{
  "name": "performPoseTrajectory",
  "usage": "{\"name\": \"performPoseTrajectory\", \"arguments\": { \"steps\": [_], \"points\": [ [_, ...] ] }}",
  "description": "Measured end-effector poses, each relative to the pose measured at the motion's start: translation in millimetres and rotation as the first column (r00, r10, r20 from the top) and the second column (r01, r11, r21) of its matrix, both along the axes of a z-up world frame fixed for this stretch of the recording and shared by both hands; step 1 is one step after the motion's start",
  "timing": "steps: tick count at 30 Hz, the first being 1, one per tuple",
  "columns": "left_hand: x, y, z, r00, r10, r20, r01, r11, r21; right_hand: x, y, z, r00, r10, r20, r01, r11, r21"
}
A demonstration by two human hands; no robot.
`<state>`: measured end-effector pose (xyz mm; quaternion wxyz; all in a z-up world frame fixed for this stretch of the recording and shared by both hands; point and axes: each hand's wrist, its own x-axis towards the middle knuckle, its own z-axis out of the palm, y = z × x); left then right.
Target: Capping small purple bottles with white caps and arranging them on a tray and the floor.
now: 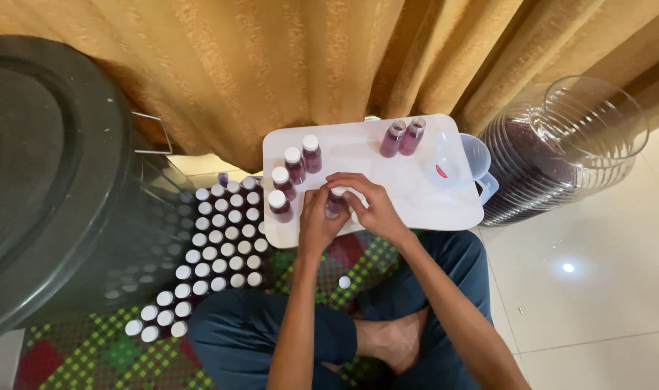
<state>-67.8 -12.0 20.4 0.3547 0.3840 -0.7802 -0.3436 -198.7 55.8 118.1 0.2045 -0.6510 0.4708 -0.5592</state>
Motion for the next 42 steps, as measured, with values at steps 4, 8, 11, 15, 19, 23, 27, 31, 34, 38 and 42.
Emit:
{"name": "performPoseTrajectory", "arguments": {
  "steps": [4,8,11,15,19,23,27,31,34,38,42],
  "points": [
    [0.3,-3.4,-8.2,1.0,-0.009,0.007,0.009,0.999,0.033,-0.9,-0.1,4.9,0.998,0.059,-0.005,-0.059,0.998,0.012],
    [0.4,-0.7,-5.4,1.0,-0.006,0.015,0.005,0.999,0.038,-8.5,-0.6,9.6,0.979,0.103,-0.176,-0.105,0.994,-0.002],
    [1.1,0.7,-4.2,1.0,0.009,0.02,-0.009,0.999,0.031,-10.5,0.1,24.1,0.929,0.114,-0.353,-0.124,0.992,-0.005],
    [3.2,4.3,8.6,1.0,0.013,0.014,-0.013,0.999,0.038,-18.2,-5.4,32.0,0.834,0.066,-0.547,-0.106,0.994,-0.041],
    [2.0,7.4,21.4,1.0,0.003,-0.001,-0.003,0.998,0.061,-24.2,-13.5,7.8,0.781,-0.049,-0.622,-0.021,0.994,-0.105],
    [2.4,9.0,27.8,1.0,0.008,-0.012,-0.007,0.998,0.063,-17.5,-20.4,-6.4,0.692,-0.221,-0.687,0.128,0.974,-0.185],
    [2.3,7.7,21.1,1.0,0.026,-0.007,-0.025,0.998,0.058,-12.7,-22.8,-23.5,0.688,-0.302,-0.66,0.242,0.953,-0.184],
    [2.2,8.2,12.2,1.0,0.028,-0.008,-0.028,0.999,0.04,-0.1,-17.0,-32.9,0.71,-0.356,-0.607,0.317,0.932,-0.175],
    [-0.5,6.0,9.3,1.0,0.023,0.019,-0.025,0.996,0.09,11.0,-12.6,-26.5,0.702,-0.435,-0.563,0.383,0.898,-0.216],
    [-0.4,6.1,10.6,0.999,0.029,0.024,-0.031,0.994,0.104,15.4,-11.3,-31.5,0.693,-0.487,-0.532,0.439,0.87,-0.225],
    [-1.6,4.5,7.0,0.998,0.037,0.045,-0.042,0.991,0.125,17.2,-10.3,-30.3,0.704,-0.494,-0.51,0.449,0.866,-0.219]
  ]
}}
